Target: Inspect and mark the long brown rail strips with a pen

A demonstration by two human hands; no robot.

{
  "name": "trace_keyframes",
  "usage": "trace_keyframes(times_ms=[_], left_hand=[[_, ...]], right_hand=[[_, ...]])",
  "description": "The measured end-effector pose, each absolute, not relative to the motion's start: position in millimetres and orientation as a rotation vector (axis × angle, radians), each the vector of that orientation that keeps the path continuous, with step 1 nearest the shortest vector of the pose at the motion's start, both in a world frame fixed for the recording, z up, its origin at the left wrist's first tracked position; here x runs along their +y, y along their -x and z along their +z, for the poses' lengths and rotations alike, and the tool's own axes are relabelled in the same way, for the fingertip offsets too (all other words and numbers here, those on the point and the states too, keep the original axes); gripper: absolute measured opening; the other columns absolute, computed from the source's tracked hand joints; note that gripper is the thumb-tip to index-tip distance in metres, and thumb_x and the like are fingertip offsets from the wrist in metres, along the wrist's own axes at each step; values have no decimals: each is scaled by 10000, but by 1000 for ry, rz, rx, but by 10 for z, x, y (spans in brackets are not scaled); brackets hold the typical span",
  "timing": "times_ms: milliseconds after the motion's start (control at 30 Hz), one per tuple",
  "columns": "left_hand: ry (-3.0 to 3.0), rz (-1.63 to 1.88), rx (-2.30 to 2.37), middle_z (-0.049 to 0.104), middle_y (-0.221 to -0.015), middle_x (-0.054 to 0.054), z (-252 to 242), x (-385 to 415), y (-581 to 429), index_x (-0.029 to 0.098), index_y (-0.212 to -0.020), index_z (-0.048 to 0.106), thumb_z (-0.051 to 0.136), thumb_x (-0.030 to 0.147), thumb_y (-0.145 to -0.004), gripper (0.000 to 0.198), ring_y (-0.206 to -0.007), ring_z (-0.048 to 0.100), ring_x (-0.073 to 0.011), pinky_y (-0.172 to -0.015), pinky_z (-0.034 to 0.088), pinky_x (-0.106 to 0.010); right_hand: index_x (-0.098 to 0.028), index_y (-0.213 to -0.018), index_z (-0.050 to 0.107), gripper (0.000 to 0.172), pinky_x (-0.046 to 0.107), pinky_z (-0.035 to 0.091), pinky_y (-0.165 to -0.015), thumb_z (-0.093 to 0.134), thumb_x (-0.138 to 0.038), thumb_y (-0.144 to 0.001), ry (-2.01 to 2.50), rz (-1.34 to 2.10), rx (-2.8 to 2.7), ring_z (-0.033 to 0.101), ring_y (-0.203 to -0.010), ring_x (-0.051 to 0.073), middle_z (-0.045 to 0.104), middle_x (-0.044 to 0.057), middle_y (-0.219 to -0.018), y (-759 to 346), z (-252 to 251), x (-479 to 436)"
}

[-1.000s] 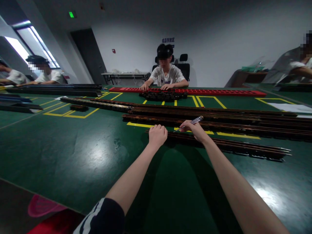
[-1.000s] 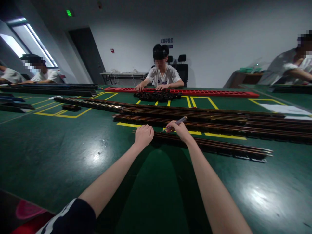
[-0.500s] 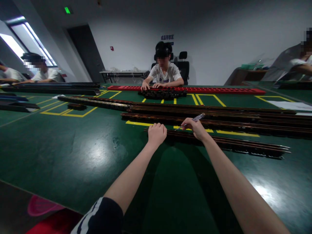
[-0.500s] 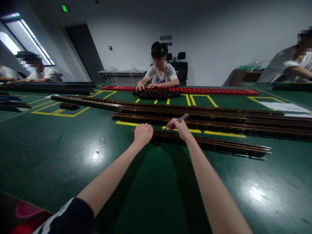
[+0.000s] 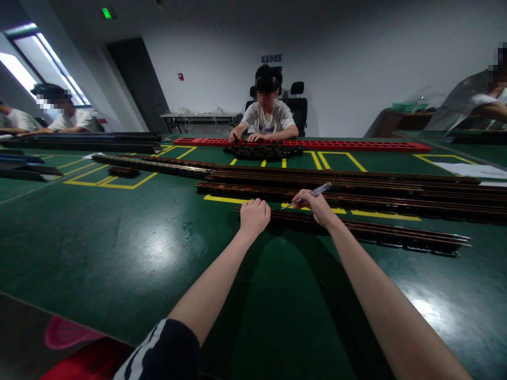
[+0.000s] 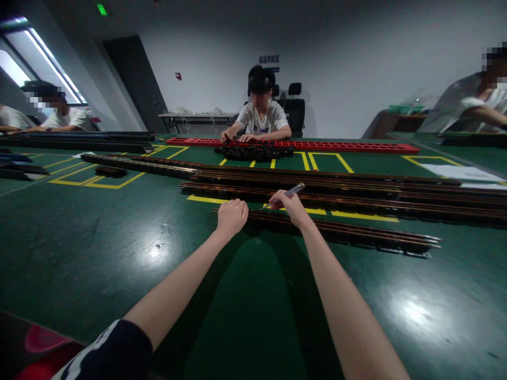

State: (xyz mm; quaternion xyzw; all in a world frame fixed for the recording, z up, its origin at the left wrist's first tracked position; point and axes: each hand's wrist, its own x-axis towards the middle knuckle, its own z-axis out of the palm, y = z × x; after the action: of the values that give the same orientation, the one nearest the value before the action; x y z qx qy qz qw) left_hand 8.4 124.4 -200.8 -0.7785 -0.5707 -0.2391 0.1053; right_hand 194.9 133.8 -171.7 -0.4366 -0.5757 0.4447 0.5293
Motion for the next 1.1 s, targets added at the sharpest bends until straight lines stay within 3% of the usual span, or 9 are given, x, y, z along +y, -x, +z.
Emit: trace_keyframes(times_ms=[1100], left_hand=[[2308, -691, -1682, 689, -882, -100, -2013, 1234, -86, 148, -843, 665, 324, 221, -953, 366, -842, 613, -219, -743, 387, -354]], right_hand=[[-194, -481, 580, 177, 298, 486, -570, 581, -326, -598, 1009, 1045, -1333, 524, -511, 130, 546, 9, -547, -1976, -1737, 1356]])
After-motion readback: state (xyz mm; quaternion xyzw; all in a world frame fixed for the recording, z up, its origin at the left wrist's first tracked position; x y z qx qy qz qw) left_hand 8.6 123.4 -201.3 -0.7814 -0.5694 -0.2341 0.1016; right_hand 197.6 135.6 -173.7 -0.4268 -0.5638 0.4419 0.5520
